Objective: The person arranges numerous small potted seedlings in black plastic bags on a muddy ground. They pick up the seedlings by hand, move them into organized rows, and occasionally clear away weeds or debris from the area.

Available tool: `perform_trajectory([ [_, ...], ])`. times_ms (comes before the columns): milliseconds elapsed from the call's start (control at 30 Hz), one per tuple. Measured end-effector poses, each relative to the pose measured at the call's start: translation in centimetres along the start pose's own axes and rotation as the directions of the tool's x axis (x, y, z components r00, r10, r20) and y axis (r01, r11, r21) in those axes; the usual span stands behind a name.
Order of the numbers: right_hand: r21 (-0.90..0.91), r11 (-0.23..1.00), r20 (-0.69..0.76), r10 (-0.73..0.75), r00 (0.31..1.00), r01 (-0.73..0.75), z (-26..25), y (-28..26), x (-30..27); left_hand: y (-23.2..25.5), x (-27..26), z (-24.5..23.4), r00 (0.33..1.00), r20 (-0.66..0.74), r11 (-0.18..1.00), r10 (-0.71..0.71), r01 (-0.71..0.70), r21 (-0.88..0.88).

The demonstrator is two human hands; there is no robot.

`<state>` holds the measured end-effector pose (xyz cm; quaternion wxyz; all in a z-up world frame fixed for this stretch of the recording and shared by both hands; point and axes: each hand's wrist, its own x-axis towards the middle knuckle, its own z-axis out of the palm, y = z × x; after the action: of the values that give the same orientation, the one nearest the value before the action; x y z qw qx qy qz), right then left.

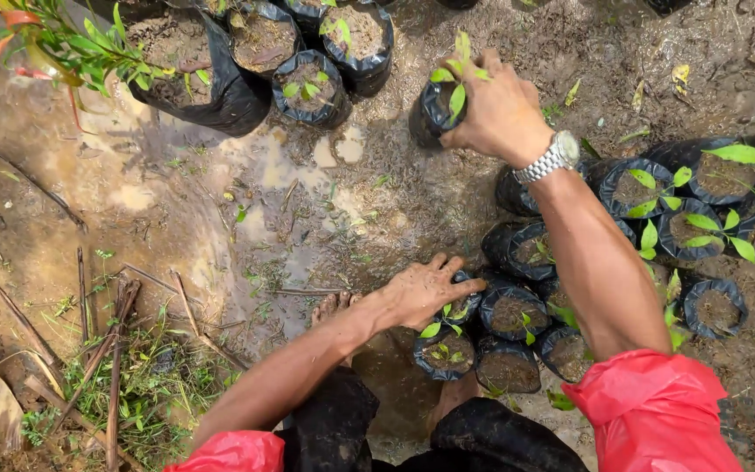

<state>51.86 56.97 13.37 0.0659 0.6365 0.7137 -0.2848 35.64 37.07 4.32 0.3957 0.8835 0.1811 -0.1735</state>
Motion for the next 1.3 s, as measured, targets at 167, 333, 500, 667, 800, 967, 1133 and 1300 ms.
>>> perform_trajectory([
  [167,-0.043,0.997,-0.335,-0.075,0.939,0.065,-1.2,-1.8,7.7,-0.7,-0.7,0.2,0.989,-0.147,1.000,0.022,-0.020,0.017],
  [333,0.093,0.985,-0.333,-0.108,0.937,0.146,0.3,-0.9,13.9,-0.6,-3.2,-2.8,0.990,-0.059,0.969,-0.128,0.112,-0.222],
  [500,0.241,0.932,-0.494,-0.124,0.861,0.272,2.1,1.1,11.8,-2.9,-4.6,-4.5,0.862,-0.323,0.909,-0.391,0.307,-0.281],
  [667,0.161,0.978,-0.279,-0.082,0.957,0.131,1.0,2.2,4.6,-8.1,-6.0,-5.6,0.599,-0.664,0.894,-0.449,0.313,-0.322],
  [800,-0.170,0.977,0.128,0.152,0.980,-0.130,-1.1,3.2,-1.5,-11.7,-6.0,-7.2,0.378,-0.785,0.844,-0.490,0.430,-0.320],
  [967,-0.427,0.892,0.275,0.286,0.918,-0.150,0.5,5.5,-5.0,-13.5,-3.9,-4.0,0.069,-0.843,0.813,-0.533,0.317,-0.488],
  [1133,-0.448,0.867,0.310,0.382,0.871,-0.221,2.2,6.2,-7.5,-10.6,-2.8,-2.9,0.045,-0.455,0.443,-0.889,-0.165,-0.881],
  [1300,-0.300,0.910,0.093,0.327,0.940,-0.287,7.2,10.1,-7.1,-14.1,3.8,-2.0,0.118,-0.193,0.064,-0.974,-0.675,-0.735],
])
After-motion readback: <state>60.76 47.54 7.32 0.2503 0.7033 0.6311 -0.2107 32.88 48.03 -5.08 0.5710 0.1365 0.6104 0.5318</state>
